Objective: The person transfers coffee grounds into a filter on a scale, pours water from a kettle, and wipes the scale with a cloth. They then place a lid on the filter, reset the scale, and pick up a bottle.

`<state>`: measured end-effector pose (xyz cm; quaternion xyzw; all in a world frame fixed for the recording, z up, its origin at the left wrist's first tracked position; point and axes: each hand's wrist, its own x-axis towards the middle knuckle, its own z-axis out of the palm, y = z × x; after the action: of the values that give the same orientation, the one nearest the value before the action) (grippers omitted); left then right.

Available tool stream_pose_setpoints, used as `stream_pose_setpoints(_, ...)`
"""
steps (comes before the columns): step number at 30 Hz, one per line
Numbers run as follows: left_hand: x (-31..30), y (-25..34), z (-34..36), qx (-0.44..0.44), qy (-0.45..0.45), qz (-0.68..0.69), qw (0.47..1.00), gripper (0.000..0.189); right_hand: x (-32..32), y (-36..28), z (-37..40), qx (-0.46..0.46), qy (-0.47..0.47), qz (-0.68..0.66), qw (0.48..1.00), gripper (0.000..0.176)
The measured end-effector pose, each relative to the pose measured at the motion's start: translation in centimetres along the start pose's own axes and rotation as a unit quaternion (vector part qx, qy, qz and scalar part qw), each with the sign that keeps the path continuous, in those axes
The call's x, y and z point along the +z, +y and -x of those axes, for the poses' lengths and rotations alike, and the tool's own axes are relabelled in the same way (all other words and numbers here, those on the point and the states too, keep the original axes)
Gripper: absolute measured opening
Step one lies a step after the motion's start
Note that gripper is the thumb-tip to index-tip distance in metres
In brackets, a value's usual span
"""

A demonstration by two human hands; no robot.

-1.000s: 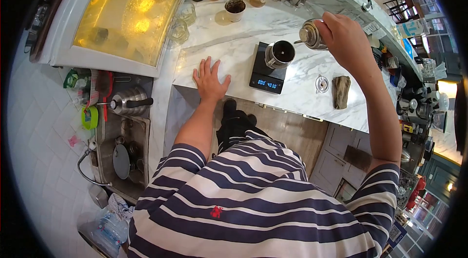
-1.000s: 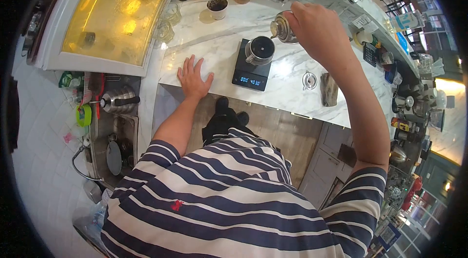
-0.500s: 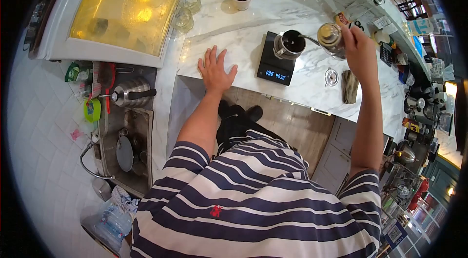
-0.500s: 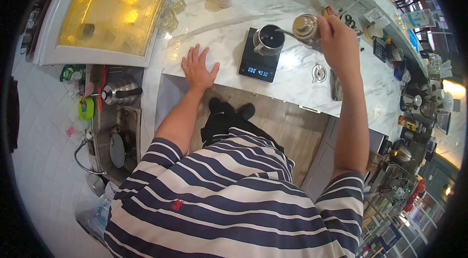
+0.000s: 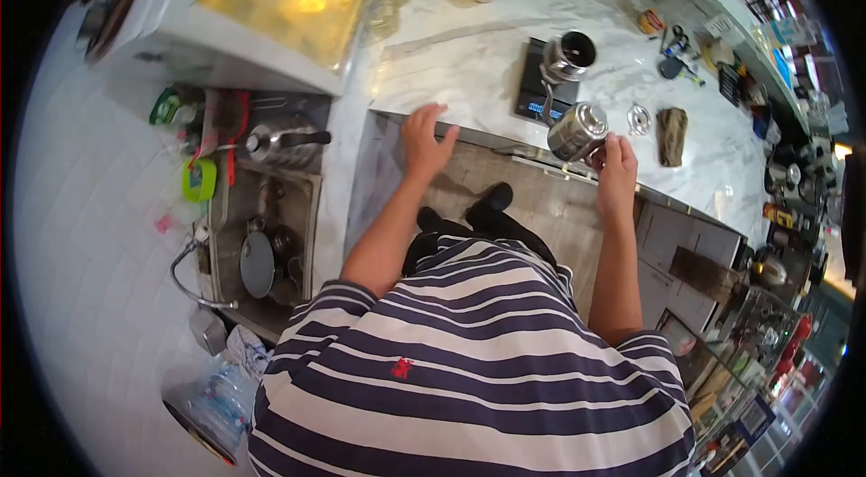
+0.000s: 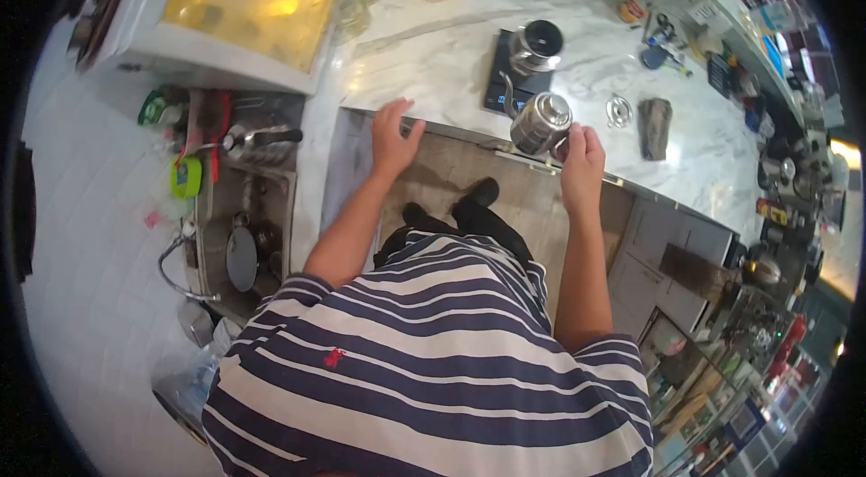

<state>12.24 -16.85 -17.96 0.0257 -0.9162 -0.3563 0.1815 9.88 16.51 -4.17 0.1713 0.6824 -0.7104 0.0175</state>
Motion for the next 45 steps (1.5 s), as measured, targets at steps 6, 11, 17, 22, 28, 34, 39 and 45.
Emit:
stream_pose_setpoints(6,-8.8,1.0,11.0,-0.108,0.013,0.033,0.993,0.036,10.2,7.8,3.0,-0.031,-0.12,0.134,0.983,0.029)
stream_pose_setpoints(11,-15.6,0.7,12.9,-0.103,0.043,0.013,0.994,0.031,21.3,11.6,5.0,-0.076,-0.18,0.16,0.968,0.03)
stream_pose_setpoints(17,-22.3,-2.2,11.2,-0.105,0.156,-0.025,0.982,0.03,30.0,12.7,7.5,-0.131,-0.163,0.193,0.959,0.031)
stream_pose_setpoints(22,-25.9,-5.1,10.0,-0.132,0.23,-0.015,0.964,0.031,33.8,14.5,8.0,-0.146,-0.14,0.185,0.962,0.03)
stream_pose_setpoints(28,-29.1,-8.9,5.7,-0.124,0.25,-0.066,0.958,0.035,36.4,16.2,8.1,-0.147,-0.152,0.177,0.961,0.03)
stream_pose_setpoints(34,-29.6,-11.6,3.2,-0.13,0.248,-0.085,0.956,0.04,36.9,17.6,7.3,-0.139,-0.173,0.185,0.957,0.028)
stream_pose_setpoints(39,-29.6,-12.3,2.6,-0.123,0.244,-0.091,0.957,0.042,37.5,17.9,4.0,-0.187,-0.19,0.22,0.938,0.028)
stream_pose_setpoints(45,-29.8,-12.8,2.1,-0.13,0.231,-0.093,0.96,0.041,38.6,15.1,3.4,-0.168,-0.194,0.22,0.941,0.027)
